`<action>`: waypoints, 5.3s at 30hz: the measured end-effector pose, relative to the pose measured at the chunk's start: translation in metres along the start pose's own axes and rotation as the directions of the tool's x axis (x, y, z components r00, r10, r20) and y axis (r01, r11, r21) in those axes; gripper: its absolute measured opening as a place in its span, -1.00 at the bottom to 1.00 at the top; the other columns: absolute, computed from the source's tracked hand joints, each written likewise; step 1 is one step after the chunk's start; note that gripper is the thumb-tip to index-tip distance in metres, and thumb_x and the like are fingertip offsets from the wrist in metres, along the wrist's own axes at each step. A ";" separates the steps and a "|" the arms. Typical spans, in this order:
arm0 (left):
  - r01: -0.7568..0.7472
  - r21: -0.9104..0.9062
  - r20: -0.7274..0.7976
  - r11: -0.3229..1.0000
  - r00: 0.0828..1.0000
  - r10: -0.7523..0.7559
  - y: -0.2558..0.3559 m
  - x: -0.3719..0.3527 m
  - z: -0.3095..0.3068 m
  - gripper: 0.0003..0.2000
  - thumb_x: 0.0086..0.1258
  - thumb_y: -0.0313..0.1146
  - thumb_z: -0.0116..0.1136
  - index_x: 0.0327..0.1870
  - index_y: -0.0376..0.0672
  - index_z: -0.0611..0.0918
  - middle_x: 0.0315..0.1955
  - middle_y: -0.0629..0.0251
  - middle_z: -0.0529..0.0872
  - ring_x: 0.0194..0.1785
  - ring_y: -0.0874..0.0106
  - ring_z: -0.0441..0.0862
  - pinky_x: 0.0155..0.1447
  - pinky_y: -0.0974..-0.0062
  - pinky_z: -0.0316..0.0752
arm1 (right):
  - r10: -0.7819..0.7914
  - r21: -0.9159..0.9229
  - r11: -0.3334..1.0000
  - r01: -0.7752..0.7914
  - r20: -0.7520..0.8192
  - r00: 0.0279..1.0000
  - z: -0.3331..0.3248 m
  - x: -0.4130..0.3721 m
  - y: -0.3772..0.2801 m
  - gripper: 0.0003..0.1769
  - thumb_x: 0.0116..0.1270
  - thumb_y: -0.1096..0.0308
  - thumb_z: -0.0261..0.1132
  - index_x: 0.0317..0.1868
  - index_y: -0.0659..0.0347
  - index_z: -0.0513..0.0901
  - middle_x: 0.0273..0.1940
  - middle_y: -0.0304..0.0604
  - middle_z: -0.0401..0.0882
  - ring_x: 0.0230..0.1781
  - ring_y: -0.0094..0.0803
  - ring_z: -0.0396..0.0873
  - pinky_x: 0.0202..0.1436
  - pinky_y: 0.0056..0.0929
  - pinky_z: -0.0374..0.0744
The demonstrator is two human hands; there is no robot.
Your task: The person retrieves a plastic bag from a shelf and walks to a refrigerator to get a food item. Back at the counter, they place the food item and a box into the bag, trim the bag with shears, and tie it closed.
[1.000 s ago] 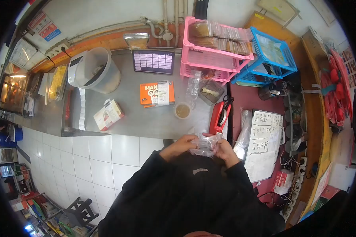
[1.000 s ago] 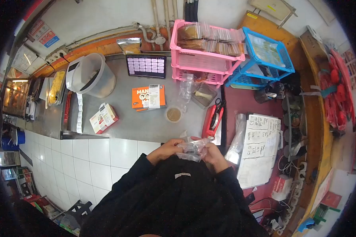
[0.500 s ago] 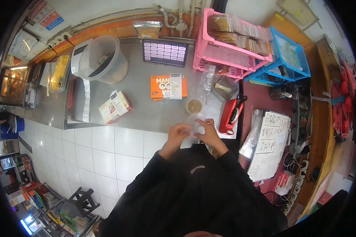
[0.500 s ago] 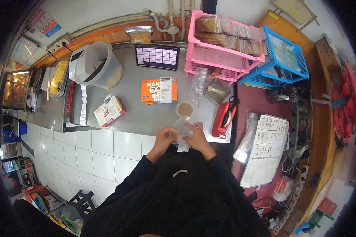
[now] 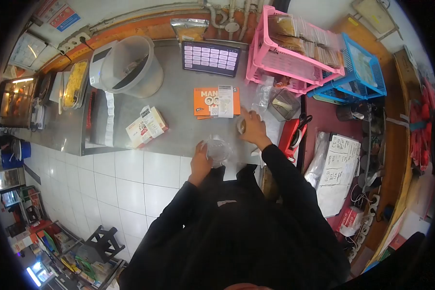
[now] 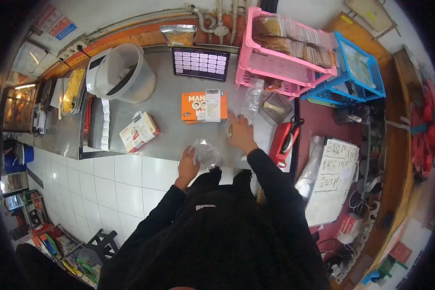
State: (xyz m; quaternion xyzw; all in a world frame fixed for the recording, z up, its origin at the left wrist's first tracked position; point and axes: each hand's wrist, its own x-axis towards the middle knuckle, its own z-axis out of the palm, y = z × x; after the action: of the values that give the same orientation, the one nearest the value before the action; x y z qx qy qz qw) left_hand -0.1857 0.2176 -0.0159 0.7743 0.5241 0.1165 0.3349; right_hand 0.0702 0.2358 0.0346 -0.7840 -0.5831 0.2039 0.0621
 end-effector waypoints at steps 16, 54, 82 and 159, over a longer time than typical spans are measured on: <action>-0.541 0.119 0.186 0.833 0.836 0.516 0.115 0.030 -0.003 -0.55 0.06 -0.56 0.15 0.07 -0.15 0.50 0.49 0.16 0.02 -0.23 0.15 0.68 -0.23 0.27 0.62 | 0.215 0.983 -0.135 -0.126 0.154 0.964 0.021 -0.102 0.033 -0.50 0.15 0.47 0.20 0.13 0.07 0.30 -0.02 -0.14 0.47 -0.02 -0.34 0.52 -0.05 -0.31 0.59; -0.141 -0.713 -0.003 0.687 0.980 0.198 0.050 0.044 0.064 -0.54 0.55 -0.20 -0.12 0.36 -0.27 0.31 0.29 0.01 0.34 0.37 0.20 0.27 0.43 0.33 0.13 | 0.030 0.596 0.801 0.060 -0.141 0.990 0.008 -0.085 -0.009 -0.04 -0.16 0.34 0.45 0.37 -0.01 0.32 0.08 0.03 0.41 0.14 -0.06 0.43 0.18 -0.25 0.47; -0.276 -0.604 -0.213 0.747 0.960 0.182 0.077 0.033 -0.026 -0.90 0.32 -0.36 0.26 -0.33 -0.19 0.66 -0.37 0.29 0.63 -0.38 0.50 0.51 -0.24 0.57 0.39 | 0.543 0.782 0.565 -0.263 -0.112 0.832 0.020 -0.122 0.032 -0.83 0.24 0.35 0.33 -0.46 0.26 0.65 -0.42 -0.09 0.68 -0.43 -0.44 0.63 -0.39 -0.38 0.55; 0.089 -0.662 0.397 0.744 0.883 0.248 0.050 0.165 0.044 -0.44 0.42 -0.10 0.12 0.28 -0.34 0.40 0.08 0.09 0.58 0.10 0.31 0.53 0.18 0.42 0.43 | 0.203 0.705 0.649 0.286 -0.523 0.828 0.068 -0.117 0.029 -0.86 0.14 0.33 0.24 -0.37 0.24 0.59 -0.39 0.02 0.56 -0.27 -0.03 0.54 -0.17 -0.15 0.49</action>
State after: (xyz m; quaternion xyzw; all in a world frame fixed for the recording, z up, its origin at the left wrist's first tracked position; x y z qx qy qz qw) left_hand -0.0560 0.3357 -0.0448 0.6311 0.3184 0.1223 0.6967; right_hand 0.0418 0.1068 -0.0082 -0.6934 -0.4168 0.1884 0.5568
